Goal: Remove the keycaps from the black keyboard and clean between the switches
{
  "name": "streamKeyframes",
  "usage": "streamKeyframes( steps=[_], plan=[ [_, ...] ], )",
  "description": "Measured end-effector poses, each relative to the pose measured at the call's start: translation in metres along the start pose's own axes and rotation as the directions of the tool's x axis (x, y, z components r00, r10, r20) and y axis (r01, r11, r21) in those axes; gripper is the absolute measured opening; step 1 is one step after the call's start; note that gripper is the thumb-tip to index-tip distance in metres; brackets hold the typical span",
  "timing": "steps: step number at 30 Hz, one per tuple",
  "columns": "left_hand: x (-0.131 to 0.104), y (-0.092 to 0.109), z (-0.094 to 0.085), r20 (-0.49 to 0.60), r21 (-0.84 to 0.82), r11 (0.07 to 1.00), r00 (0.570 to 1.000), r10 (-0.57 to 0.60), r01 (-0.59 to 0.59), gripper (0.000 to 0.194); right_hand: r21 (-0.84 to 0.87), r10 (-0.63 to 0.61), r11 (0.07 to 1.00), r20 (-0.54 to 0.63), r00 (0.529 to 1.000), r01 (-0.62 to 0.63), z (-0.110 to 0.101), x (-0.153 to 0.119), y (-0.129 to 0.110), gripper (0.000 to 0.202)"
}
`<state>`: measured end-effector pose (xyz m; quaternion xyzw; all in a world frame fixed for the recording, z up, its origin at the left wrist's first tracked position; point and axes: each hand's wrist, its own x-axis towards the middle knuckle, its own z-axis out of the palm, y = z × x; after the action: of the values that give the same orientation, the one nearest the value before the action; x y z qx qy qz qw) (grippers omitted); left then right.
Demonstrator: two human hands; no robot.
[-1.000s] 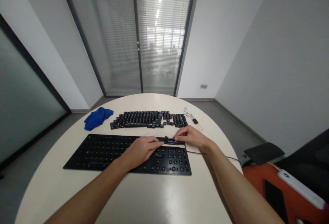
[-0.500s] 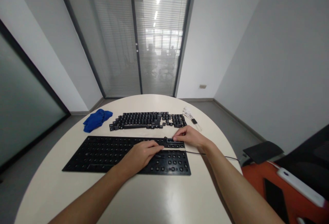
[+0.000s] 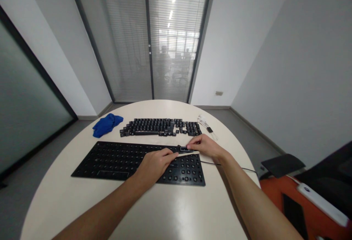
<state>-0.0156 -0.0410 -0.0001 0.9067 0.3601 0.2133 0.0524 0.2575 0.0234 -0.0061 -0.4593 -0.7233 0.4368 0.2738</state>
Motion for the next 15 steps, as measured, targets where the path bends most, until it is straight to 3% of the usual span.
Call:
streamKeyframes(
  steps=[4, 10, 15],
  plan=[
    [0.0001, -0.0017, -0.0014, 0.02, -0.028, 0.999, 1.0, 0.023, -0.023, 0.038, 0.02, 0.01, 1.0, 0.013, 1.0, -0.01, -0.0004, -0.0003, -0.0024, 0.035],
    [-0.0014, -0.0009, 0.0006, -0.033, -0.023, 0.999, 0.999, -0.042, 0.042, 0.034, 0.038, 0.018, 0.999, 0.017, 1.0, -0.018, 0.0, 0.0007, -0.001, 0.036],
    [-0.0027, -0.004, 0.0016, -0.04, -0.037, 0.998, 0.998, 0.048, -0.05, 0.039, 0.038, 0.031, 0.999, 0.022, 0.999, -0.032, -0.0002, 0.0013, -0.0006, 0.037]
  ],
)
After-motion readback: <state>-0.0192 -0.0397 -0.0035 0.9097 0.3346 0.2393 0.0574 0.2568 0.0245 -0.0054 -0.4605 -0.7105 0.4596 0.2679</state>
